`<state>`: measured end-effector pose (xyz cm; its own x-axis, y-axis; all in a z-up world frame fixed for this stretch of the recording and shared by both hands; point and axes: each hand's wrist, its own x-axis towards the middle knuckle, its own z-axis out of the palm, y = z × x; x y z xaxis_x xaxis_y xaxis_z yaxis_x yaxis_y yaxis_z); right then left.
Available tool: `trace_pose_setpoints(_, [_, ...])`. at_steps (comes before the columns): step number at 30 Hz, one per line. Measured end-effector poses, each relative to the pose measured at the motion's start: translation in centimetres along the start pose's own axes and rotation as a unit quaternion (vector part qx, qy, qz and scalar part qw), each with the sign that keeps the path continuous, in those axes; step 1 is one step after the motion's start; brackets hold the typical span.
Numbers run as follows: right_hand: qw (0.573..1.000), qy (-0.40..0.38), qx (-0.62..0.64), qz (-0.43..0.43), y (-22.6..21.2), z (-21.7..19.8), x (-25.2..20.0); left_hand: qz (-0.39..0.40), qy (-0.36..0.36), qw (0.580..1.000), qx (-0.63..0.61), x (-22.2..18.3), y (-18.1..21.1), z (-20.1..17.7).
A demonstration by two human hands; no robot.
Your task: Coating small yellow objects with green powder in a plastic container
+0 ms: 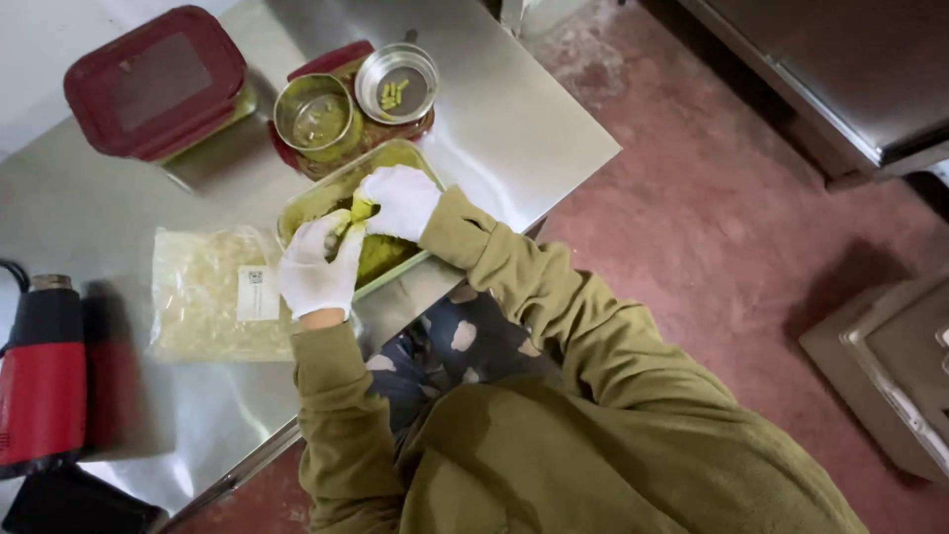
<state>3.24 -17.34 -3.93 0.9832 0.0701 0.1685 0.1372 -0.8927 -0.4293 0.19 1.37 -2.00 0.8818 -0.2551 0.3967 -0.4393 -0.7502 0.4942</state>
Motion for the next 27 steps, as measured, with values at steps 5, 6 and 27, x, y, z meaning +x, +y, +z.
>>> trace_pose_setpoints(5, [0.990,0.107,-0.031,-0.086,1.2,1.4,-0.2,-0.058,-0.003,0.996,0.062,0.0,0.8,-0.2])
trace_pose_setpoints(6, [0.986,0.127,-0.028,-0.104,1.5,1.6,-0.1,-0.080,-0.024,0.993,0.079,0.1,0.8,-0.3])
trace_pose_setpoints(27, [0.993,0.031,-0.052,-0.102,-0.1,-0.5,-0.9,-0.045,-0.017,0.994,-0.103,0.5,0.8,-1.2])
